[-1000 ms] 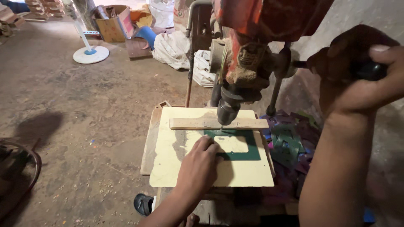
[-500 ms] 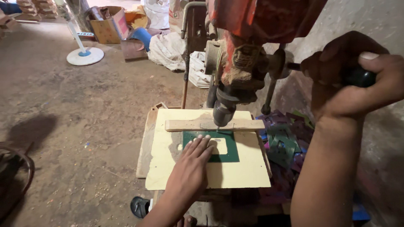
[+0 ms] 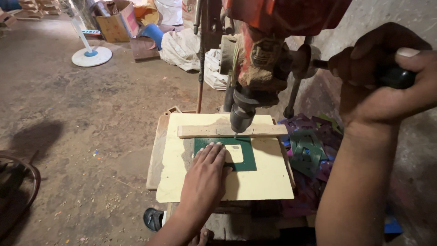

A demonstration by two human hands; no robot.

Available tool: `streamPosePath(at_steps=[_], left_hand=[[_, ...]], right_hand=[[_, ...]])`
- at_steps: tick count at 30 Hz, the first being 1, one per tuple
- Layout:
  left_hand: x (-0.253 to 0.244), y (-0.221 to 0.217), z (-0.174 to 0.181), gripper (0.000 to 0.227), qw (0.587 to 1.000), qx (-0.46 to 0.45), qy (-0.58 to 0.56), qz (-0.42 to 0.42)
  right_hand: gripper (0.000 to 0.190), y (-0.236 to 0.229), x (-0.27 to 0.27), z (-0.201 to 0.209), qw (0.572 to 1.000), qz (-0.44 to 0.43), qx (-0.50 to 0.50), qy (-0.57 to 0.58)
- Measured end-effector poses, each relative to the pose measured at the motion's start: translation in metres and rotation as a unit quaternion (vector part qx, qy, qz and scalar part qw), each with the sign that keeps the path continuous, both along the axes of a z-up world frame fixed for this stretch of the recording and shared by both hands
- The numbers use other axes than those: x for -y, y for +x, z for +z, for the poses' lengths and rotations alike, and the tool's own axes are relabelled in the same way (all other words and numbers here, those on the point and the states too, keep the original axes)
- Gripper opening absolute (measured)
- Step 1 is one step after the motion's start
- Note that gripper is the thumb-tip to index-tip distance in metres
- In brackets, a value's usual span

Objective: The person uses a drill press to drill holes into small, colorful plastic frames. They place each frame under the drill bit, operate the lever to drill, and then move the finished piece aside to a pile.

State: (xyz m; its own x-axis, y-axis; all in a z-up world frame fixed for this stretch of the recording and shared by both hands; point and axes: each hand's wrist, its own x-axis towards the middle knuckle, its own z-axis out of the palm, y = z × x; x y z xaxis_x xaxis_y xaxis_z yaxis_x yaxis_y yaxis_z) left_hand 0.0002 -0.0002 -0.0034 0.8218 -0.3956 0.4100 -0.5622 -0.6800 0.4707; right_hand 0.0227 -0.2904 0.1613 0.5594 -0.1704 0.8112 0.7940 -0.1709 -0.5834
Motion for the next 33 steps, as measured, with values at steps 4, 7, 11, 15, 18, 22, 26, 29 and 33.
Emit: streamPosePath(at_steps=[4, 7, 11, 15, 18, 22, 26, 29, 33], left_hand=[[0.000, -0.001, -0.001, 0.046, 1.000, 0.001, 0.003, 0.004], [0.002, 0.000, -0.002, 0.047, 1.000, 0.001, 0.016, 0.012], [0.004, 0.002, -0.004, 0.048, 0.999, -0.003, 0.028, 0.018], [0.005, 0.002, -0.005, 0.048, 0.999, -0.002, 0.036, 0.021], [0.005, 0.003, -0.006, 0.048, 0.999, -0.005, 0.032, 0.020], [0.005, 0.003, -0.009, 0.047, 0.999, 0.000, 0.034, 0.021], [0.005, 0.003, -0.007, 0.047, 0.999, 0.017, 0.032, 0.017], [0.004, 0.001, -0.003, 0.048, 1.000, 0.005, 0.026, 0.014], [0.002, 0.000, -0.001, 0.047, 1.000, 0.002, 0.025, 0.004]], right_hand=[[0.039, 0.000, -0.003, -0.005, 0.999, -0.008, 0.033, -0.006], [0.037, 0.000, -0.006, -0.011, 0.996, -0.022, 0.087, -0.009], [0.035, 0.001, -0.014, -0.022, 0.989, -0.027, 0.149, -0.005], [0.034, 0.000, -0.028, -0.040, 0.990, -0.017, 0.121, 0.075], [0.037, -0.007, -0.031, -0.049, 0.990, 0.038, 0.109, 0.084], [0.039, -0.010, -0.035, -0.057, 0.988, 0.061, 0.116, 0.077], [0.039, -0.008, -0.035, -0.048, 0.989, 0.046, 0.118, 0.077], [0.040, 0.003, -0.023, -0.024, 0.992, 0.042, 0.085, 0.086], [0.040, 0.028, 0.000, 0.012, 0.994, 0.066, 0.016, 0.087]])
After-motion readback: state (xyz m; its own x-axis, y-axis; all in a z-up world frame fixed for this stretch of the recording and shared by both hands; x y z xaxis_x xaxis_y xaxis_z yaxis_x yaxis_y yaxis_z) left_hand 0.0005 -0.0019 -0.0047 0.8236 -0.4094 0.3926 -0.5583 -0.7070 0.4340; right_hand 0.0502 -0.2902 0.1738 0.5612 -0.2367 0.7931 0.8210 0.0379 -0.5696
